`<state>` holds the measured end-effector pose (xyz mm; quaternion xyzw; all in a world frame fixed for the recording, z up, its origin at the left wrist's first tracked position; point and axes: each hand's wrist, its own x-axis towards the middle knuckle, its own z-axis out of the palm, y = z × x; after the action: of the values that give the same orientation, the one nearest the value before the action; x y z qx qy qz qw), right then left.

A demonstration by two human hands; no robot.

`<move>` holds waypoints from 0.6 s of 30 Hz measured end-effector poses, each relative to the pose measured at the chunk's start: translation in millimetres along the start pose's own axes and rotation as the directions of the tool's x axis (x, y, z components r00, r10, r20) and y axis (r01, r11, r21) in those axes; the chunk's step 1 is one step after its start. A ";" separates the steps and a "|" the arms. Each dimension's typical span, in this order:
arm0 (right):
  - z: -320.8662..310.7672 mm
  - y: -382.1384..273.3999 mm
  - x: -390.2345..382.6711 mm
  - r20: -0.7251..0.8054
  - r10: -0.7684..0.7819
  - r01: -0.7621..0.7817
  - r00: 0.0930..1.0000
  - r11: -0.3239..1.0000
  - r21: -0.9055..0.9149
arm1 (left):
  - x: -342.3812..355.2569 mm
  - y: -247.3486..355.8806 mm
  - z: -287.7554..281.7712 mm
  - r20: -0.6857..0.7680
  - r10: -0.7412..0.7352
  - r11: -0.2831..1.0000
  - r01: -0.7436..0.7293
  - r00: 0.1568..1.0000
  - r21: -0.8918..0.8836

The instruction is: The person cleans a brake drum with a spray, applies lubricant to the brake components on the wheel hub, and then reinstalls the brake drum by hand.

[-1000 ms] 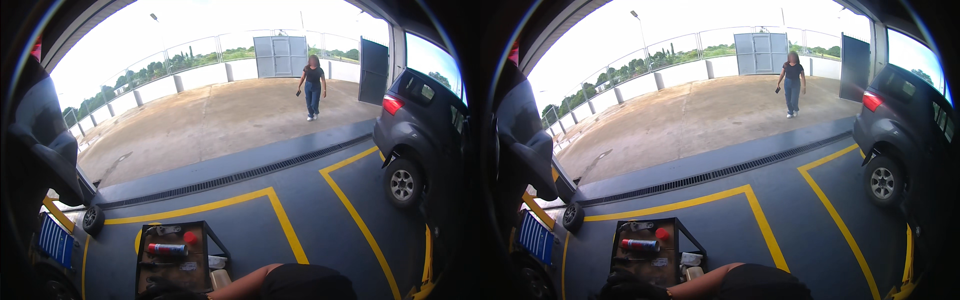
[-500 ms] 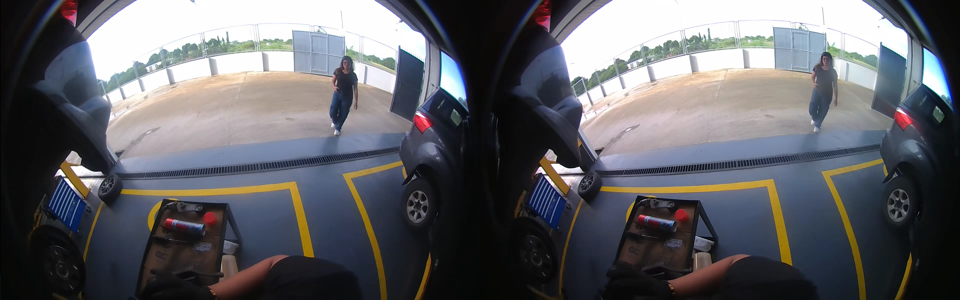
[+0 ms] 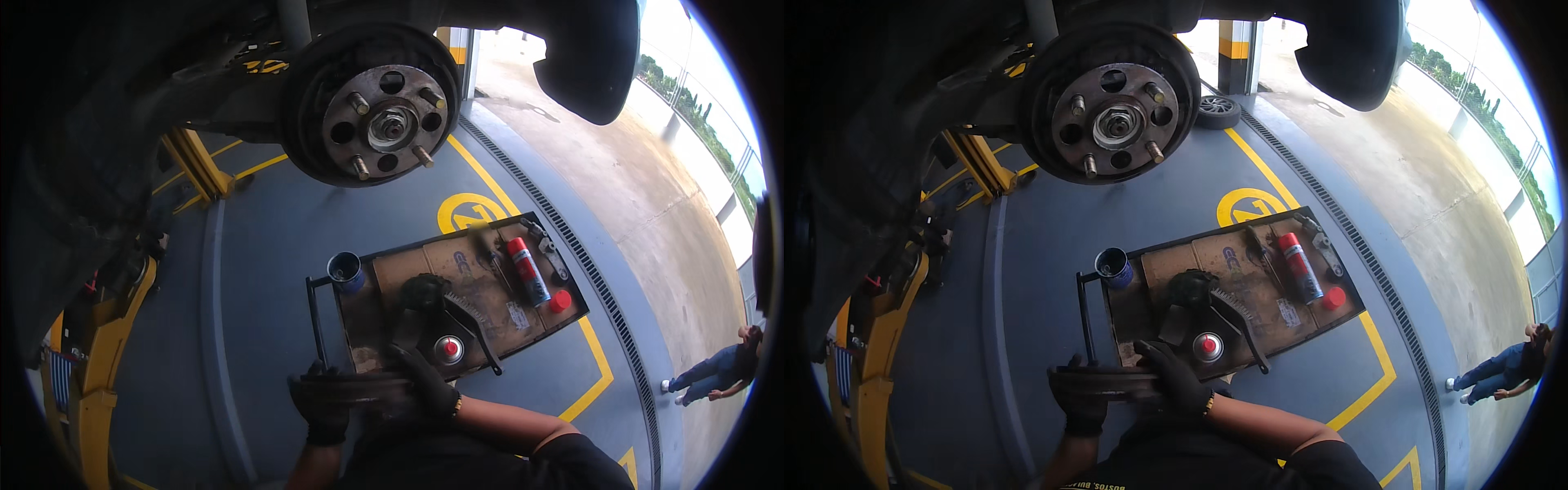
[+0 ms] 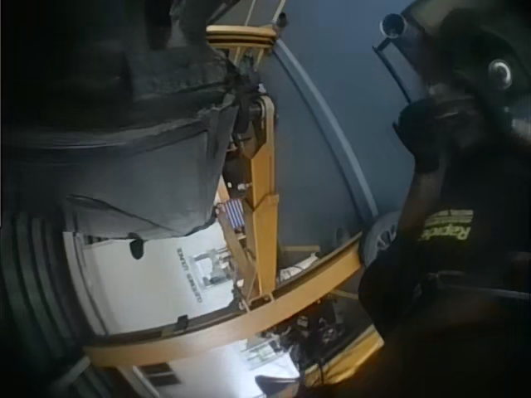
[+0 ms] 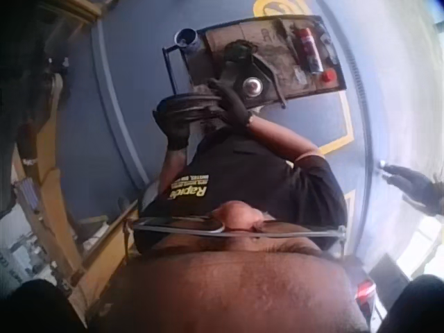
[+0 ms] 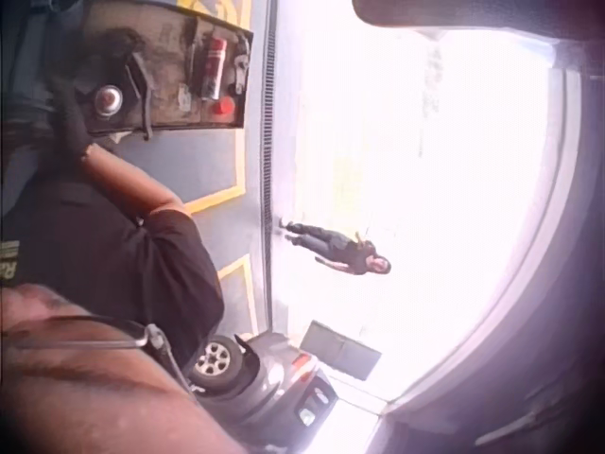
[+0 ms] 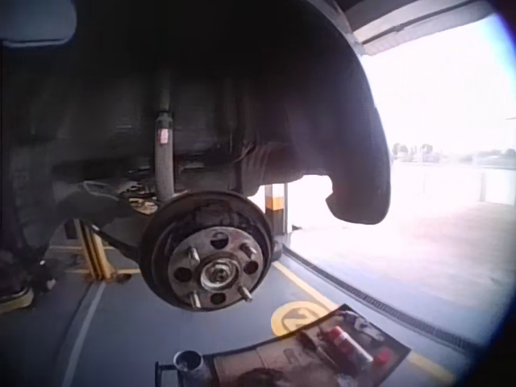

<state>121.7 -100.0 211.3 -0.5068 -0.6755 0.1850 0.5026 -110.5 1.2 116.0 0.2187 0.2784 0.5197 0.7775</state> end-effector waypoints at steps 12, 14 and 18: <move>142.1 161.5 25.6 -0.247 0.807 -0.831 0.536 0.557 0.017 | 81.0 0.9 -60.7 0.017 0.017 0.697 -0.024 1.000 0.717; 132.0 157.6 42.0 -0.261 0.887 -0.924 0.381 0.359 -0.129 | 103.1 -13.1 -77.5 -0.038 0.088 0.519 -0.013 0.995 0.855; 129.1 135.5 38.0 -0.187 0.713 -0.737 0.676 0.656 -0.159 | 127.0 -28.3 -76.1 0.008 0.104 0.417 -0.051 0.994 0.907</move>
<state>78.2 23.2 72.1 -0.7961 -0.4049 0.2662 0.3627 -102.6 112.9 15.1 0.6022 0.5229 0.3289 0.5057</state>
